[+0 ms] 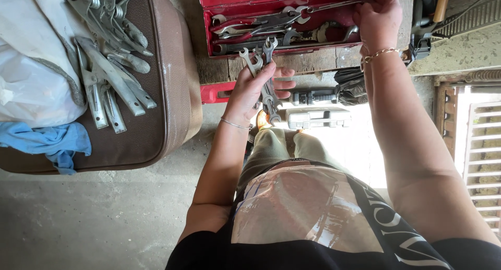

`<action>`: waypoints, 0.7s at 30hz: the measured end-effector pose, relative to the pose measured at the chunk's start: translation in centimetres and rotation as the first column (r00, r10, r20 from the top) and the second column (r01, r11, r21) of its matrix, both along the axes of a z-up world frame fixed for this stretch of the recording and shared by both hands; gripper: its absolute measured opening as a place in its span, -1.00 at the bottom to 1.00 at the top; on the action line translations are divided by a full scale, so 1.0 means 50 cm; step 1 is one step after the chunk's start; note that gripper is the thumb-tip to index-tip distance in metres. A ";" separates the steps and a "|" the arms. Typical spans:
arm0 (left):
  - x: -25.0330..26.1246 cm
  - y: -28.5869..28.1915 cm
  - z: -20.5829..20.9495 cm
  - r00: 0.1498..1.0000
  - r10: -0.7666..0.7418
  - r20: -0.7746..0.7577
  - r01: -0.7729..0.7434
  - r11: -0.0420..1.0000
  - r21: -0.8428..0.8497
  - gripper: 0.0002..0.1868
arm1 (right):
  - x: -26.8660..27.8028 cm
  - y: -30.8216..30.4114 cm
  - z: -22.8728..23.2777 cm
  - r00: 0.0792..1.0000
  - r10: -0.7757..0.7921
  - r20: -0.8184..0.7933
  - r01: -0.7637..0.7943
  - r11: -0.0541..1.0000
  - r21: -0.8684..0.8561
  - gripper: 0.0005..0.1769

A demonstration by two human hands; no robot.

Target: Organizing and cleaning various wrenches and pliers inside a red metal toolbox.

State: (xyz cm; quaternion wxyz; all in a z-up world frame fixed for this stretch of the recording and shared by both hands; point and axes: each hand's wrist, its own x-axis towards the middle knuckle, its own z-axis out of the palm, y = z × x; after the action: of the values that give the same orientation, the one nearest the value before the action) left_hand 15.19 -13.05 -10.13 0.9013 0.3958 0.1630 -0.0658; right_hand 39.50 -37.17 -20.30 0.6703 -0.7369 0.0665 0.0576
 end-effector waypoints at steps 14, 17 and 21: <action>0.022 -0.024 0.011 1.000 -0.011 0.010 0.012 0.999 -0.035 -0.79 | -0.099 0.014 0.116 0.971 0.238 0.032 -0.237 0.924 0.301 -0.68; 0.061 -0.038 0.005 0.999 -0.046 0.010 0.047 0.995 -0.085 -0.74 | -0.176 0.044 0.220 0.896 0.445 -0.017 -0.441 0.892 0.101 -0.80; 0.083 -0.056 -0.041 0.988 -0.068 0.136 0.067 0.998 0.007 -0.67 | -0.202 0.069 0.241 0.869 0.485 -0.095 -0.470 0.870 0.147 -0.76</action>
State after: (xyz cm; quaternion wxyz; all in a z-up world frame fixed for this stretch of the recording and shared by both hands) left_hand 19.35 -15.86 -12.18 0.9070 0.4059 0.0880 -0.0689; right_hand 29.38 -33.72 -8.25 0.6720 -0.6839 -0.0785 0.2729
